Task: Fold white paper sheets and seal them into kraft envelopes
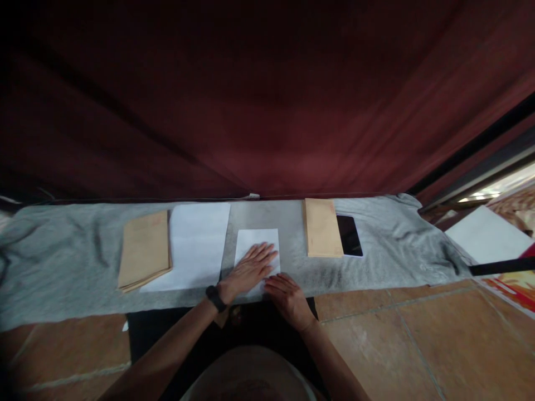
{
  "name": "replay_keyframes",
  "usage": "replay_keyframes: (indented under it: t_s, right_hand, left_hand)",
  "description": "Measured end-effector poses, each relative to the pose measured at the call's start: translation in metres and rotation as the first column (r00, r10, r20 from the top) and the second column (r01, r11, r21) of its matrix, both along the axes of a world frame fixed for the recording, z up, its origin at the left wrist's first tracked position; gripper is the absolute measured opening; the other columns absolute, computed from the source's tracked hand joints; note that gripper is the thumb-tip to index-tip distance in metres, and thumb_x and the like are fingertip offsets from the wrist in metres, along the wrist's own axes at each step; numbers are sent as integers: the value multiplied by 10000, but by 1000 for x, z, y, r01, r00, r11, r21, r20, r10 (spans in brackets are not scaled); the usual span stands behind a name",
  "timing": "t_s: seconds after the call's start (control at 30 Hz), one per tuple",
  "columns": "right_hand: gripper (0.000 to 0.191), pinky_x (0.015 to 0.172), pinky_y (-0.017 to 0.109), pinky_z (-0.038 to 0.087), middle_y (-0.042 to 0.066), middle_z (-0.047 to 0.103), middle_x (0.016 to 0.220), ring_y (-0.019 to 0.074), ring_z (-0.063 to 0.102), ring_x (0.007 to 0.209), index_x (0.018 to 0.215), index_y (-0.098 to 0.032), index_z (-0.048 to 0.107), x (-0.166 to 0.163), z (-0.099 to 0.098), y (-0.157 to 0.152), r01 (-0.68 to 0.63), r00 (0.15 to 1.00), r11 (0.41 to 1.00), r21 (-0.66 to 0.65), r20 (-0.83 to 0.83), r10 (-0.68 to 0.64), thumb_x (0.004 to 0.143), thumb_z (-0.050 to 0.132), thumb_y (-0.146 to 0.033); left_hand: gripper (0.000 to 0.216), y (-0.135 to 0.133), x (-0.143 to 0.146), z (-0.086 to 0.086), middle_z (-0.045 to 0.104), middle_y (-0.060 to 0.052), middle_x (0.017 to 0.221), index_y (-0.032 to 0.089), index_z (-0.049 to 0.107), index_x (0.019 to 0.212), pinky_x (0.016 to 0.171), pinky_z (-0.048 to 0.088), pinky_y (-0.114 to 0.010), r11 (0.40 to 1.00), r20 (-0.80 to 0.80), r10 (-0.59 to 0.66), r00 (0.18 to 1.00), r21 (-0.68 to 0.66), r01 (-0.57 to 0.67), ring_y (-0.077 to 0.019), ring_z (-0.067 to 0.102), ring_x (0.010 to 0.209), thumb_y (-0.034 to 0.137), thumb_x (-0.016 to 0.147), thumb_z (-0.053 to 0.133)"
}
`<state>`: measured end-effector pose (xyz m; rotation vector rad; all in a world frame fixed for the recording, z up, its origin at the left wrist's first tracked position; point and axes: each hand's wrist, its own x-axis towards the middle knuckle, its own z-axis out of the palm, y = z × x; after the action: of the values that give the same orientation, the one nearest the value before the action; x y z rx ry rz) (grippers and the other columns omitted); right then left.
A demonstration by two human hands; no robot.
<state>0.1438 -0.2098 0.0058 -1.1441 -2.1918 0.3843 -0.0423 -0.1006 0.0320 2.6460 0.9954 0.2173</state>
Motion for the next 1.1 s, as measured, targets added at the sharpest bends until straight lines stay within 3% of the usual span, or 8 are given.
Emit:
replay_keyframes:
  t_s: [0.3, 0.4, 0.57, 0.67, 0.77, 0.87, 0.97, 1.1]
  right_hand:
    - [384, 1111, 517, 471, 96, 668, 1339, 221, 608, 1268, 1360, -241, 577, 6, -5, 0, 27, 997, 999, -43, -67, -30, 988, 522, -160]
    - [401, 1118, 528, 459, 88, 666, 1342, 223, 595, 1283, 1352, -257, 590, 12, -7, 1, 44, 995, 997, -62, -83, -49, 971, 533, -145]
    - [360, 1114, 508, 461, 65, 694, 1302, 206, 631, 1233, 1318, -273, 621, 16, -2, 4, 40, 994, 994, -101, -100, -50, 993, 512, -163]
    - [318, 1097, 477, 478, 55, 711, 1273, 196, 654, 1194, 1305, -278, 629, 16, 4, 5, 30, 994, 993, -118, -104, -42, 1022, 497, -217]
    - [277, 1039, 441, 518, 50, 734, 1218, 202, 674, 1148, 1262, -284, 654, 17, 10, 5, 45, 993, 991, -128, -99, -58, 1026, 509, -273]
    - [269, 1008, 439, 527, 56, 739, 1192, 214, 678, 1121, 1252, -289, 657, 19, 14, 5, 62, 993, 989, -136, -93, -75, 1021, 525, -319]
    - [265, 1003, 436, 513, 57, 732, 1180, 215, 667, 1115, 1242, -278, 650, 22, 14, 7, 100, 991, 981, -165, -71, -113, 1030, 504, -338]
    - [267, 906, 395, 521, 55, 735, 1021, 214, 678, 979, 1015, -243, 682, 20, 8, 14, 273, 961, 945, -181, 7, -276, 1048, 444, -358]
  left_hand:
    - [524, 26, -30, -13, 358, -143, 1605, 120, 415, 1510, 1238, 277, -480, 948, -12, 314, 949, 63, -313, -259, 270, 1516, 353, 1045, 350]
    - [495, 5, -51, -9, 371, -135, 1602, 140, 446, 1489, 1232, 295, -481, 960, 48, 279, 959, -9, -278, -251, 291, 1509, 343, 1045, 366]
    - [626, -49, -86, 0, 362, -70, 1617, 270, 372, 1533, 1228, 312, -480, 994, 123, 72, 990, -96, -61, -239, 319, 1499, 448, 969, 577]
    - [552, -65, -94, -1, 431, -72, 1577, 264, 428, 1494, 1193, 381, -465, 985, 163, 160, 973, -84, -148, -235, 403, 1453, 364, 973, 580]
    - [288, -63, -92, -7, 607, -68, 1415, 237, 630, 1254, 1108, 483, -426, 962, 242, 273, 931, -79, -261, -214, 569, 1304, 280, 1011, 481]
    - [210, -57, -88, -10, 704, -55, 1252, 239, 687, 1052, 1029, 537, -419, 946, 299, 323, 898, -87, -311, -217, 656, 1163, 293, 1007, 489]
    - [198, -52, -85, -9, 734, -54, 1177, 242, 680, 1080, 979, 556, -407, 933, 342, 360, 868, -115, -342, -224, 683, 1097, 316, 991, 518]
    - [225, -44, -81, -5, 756, -60, 1060, 226, 671, 1086, 869, 573, -348, 888, 353, 460, 815, -196, -416, -220, 710, 983, 353, 983, 516]
